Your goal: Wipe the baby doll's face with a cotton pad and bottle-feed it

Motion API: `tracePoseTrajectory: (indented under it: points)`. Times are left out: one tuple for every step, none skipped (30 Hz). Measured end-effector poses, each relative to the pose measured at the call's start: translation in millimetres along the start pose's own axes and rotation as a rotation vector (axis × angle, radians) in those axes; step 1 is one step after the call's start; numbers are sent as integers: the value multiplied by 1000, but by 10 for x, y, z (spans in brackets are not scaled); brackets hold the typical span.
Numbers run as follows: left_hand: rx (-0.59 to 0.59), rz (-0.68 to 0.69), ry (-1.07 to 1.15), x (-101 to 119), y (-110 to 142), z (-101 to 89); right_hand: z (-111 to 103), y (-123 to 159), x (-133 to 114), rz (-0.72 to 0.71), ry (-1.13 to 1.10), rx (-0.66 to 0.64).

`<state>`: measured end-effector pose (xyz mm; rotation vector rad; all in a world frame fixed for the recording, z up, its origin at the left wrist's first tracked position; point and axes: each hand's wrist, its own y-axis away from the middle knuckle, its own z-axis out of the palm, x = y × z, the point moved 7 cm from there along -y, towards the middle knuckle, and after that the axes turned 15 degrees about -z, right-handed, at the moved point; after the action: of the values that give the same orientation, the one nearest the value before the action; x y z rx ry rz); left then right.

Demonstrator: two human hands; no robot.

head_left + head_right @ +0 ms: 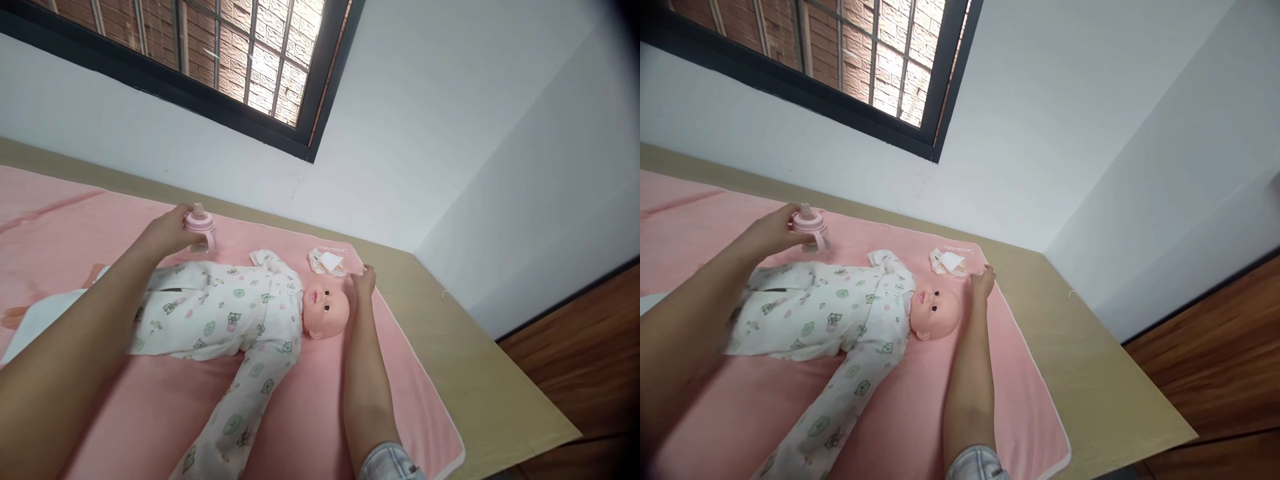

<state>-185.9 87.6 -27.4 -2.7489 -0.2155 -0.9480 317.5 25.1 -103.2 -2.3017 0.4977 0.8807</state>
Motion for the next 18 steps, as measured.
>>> tracePoseTrajectory:
  points:
    - [-10,16,79,69,45,-44,-32,-29,-57,-9,-20,14]
    - [-26,33,154,143,93,-78,-68,-57,-120,-20,-49,29]
    - [-47,46,220,218,142,-102,-108,-81,-188,-31,-90,47]
    - [-69,53,278,293,192,-115,-154,-100,-267,-48,-149,64]
    - [-93,57,330,368,242,-119,-204,-113,-360,-74,-224,78]
    - [-110,60,374,443,293,-117,-259,-116,-472,-109,-309,83]
    - [-124,71,407,522,349,-111,-321,-109,-603,-154,-399,83]
    - [-135,86,431,604,409,-101,-381,-88,-752,-203,-479,65]
    - [-141,97,444,679,473,-89,-443,-52,-914,-254,-538,40]
    - [-142,105,449,749,540,-75,-510,0,-1080,-300,-594,24]
    - [-144,116,452,817,612,-62,-573,65,-1253,-351,-650,9]
    - [-144,135,456,883,688,-50,-634,144,-1429,-408,-707,1]
    - [-152,167,460,951,769,-38,-680,234,-1601,-464,-751,-14]
    - [-162,207,461,1018,851,-26,-713,331,-1764,-517,-778,-30]
    - [-174,247,456,1078,931,-15,-736,432,-1911,-565,-798,-40]
    - [-188,284,443,1130,1005,-4,-745,536,-2051,-619,-812,-59]
    - [-197,312,423,1172,1071,3,-746,636,-2171,-666,-819,-74]
    - [-204,332,400,1206,1128,4,-740,730,-2273,-706,-820,-86]
